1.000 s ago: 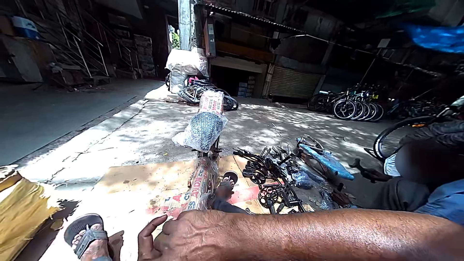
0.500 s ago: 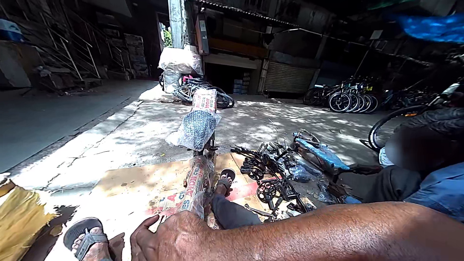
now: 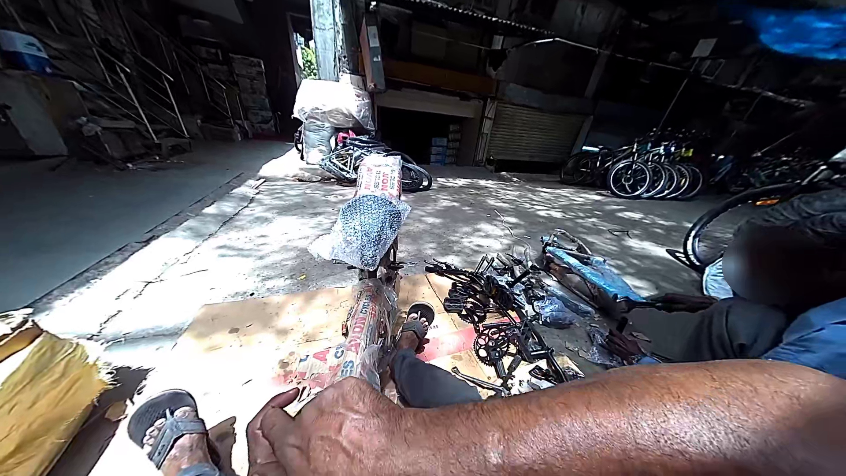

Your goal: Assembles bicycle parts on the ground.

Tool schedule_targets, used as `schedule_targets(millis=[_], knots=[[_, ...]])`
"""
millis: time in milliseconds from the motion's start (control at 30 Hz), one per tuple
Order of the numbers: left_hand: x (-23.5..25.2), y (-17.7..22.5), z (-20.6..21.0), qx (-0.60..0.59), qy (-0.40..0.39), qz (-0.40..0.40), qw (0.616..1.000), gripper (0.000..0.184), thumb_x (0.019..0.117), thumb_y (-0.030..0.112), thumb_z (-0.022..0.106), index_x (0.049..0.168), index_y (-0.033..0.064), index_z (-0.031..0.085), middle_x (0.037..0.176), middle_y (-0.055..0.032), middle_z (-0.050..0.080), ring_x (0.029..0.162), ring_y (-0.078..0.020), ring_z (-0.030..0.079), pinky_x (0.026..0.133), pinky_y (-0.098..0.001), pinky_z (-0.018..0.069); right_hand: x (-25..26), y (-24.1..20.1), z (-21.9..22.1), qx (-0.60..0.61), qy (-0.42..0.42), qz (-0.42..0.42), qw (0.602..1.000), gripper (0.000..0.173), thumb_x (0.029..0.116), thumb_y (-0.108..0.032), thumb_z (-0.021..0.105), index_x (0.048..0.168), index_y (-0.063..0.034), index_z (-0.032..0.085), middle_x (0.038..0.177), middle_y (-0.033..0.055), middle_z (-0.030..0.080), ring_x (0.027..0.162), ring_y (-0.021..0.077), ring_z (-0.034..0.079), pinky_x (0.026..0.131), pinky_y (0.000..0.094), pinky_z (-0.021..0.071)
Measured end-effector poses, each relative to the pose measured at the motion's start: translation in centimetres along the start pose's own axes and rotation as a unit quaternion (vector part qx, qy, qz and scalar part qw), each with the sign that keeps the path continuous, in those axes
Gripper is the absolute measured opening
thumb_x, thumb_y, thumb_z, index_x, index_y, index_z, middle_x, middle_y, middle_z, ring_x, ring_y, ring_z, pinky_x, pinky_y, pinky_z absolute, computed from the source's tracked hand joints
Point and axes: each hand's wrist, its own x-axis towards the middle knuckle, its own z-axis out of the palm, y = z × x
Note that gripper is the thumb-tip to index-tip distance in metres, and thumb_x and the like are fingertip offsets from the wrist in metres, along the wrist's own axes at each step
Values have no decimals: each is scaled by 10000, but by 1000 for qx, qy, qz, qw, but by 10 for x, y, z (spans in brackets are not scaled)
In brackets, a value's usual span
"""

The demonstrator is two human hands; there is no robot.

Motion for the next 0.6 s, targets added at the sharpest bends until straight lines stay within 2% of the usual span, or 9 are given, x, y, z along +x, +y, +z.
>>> schedule_targets(millis=[67, 167, 200, 267, 333, 433, 500, 533, 600], knots=[[3, 9, 2, -12, -18, 9, 1000, 1059, 660, 292, 911, 1444, -74, 300, 1305, -72, 599, 1206, -110, 589, 1069, -330, 479, -3, 12, 2, -27, 30, -87, 995, 435, 1074, -311, 451, 1404, -46, 553, 853, 145, 661, 761, 335, 666, 627, 497, 509], [0, 18, 0, 14, -38, 4, 999, 1031, 697, 290, 899, 1483, -3, 300, 1282, 4, 622, 1175, -65, 612, 1049, -312, 504, -4, 28, 10, -105, 91, -232, 963, 346, 1031, -283, 541, 1316, -111, 631, 950, 143, 671, 815, 320, 661, 621, 454, 492], [0, 18, 1, 13, -36, 5, 999, 1034, 689, 283, 902, 1485, -2, 305, 1274, -2, 632, 1171, -76, 620, 1047, -318, 509, -3, 30, 14, -98, 107, -234, 961, 321, 1036, -286, 537, 1286, -118, 649, 907, 130, 667, 780, 311, 656, 600, 449, 489], [1, 18, 4, 20, -35, 20, 999, 1084, 674, 320, 905, 1489, -12, 273, 1321, -10, 585, 1214, -66, 578, 1072, -304, 484, -1, 24, 20, -25, 119, -141, 983, 352, 1048, -319, 494, 1255, -93, 667, 750, 104, 645, 670, 305, 649, 544, 472, 480], [4, 19, 6, -3, -47, 37, 998, 1094, 663, 310, 914, 1484, 14, 254, 1376, 17, 526, 1257, -50, 529, 1089, -285, 460, -3, 14, 7, 39, 45, -34, 998, 450, 1048, -385, 482, 1325, -50, 598, 836, 159, 670, 792, 364, 679, 661, 546, 510], [1, 16, 2, -13, -57, 26, 998, 1054, 703, 267, 890, 1500, 4, 253, 1402, -7, 527, 1278, -72, 530, 1107, -316, 453, -6, 22, 0, -13, 55, -141, 988, 440, 1043, -360, 537, 1353, -53, 588, 916, 139, 680, 813, 329, 679, 646, 496, 515], [-5, 14, -2, 8, -44, -7, 999, 982, 695, 265, 899, 1443, -51, 347, 1277, -50, 614, 1176, -97, 609, 1044, -336, 508, -3, 31, 6, -95, 87, -246, 961, 351, 1025, -287, 544, 1319, -110, 620, 1023, 137, 676, 909, 317, 667, 671, 454, 508], [-8, 13, -4, 24, -44, -18, 999, 956, 702, 278, 900, 1425, -63, 377, 1247, -58, 635, 1155, -101, 623, 1034, -337, 515, -1, 34, 10, -110, 98, -273, 951, 325, 1024, -275, 546, 1297, -123, 636, 1024, 142, 675, 906, 322, 660, 673, 452, 503], [-10, 13, -4, 46, -44, -22, 998, 994, 693, 318, 909, 1428, -78, 369, 1279, -92, 630, 1194, -114, 611, 1069, -346, 492, 2, 34, 18, -76, 129, -260, 954, 279, 1018, -266, 548, 1221, -131, 683, 866, 114, 658, 739, 294, 639, 597, 446, 482]])
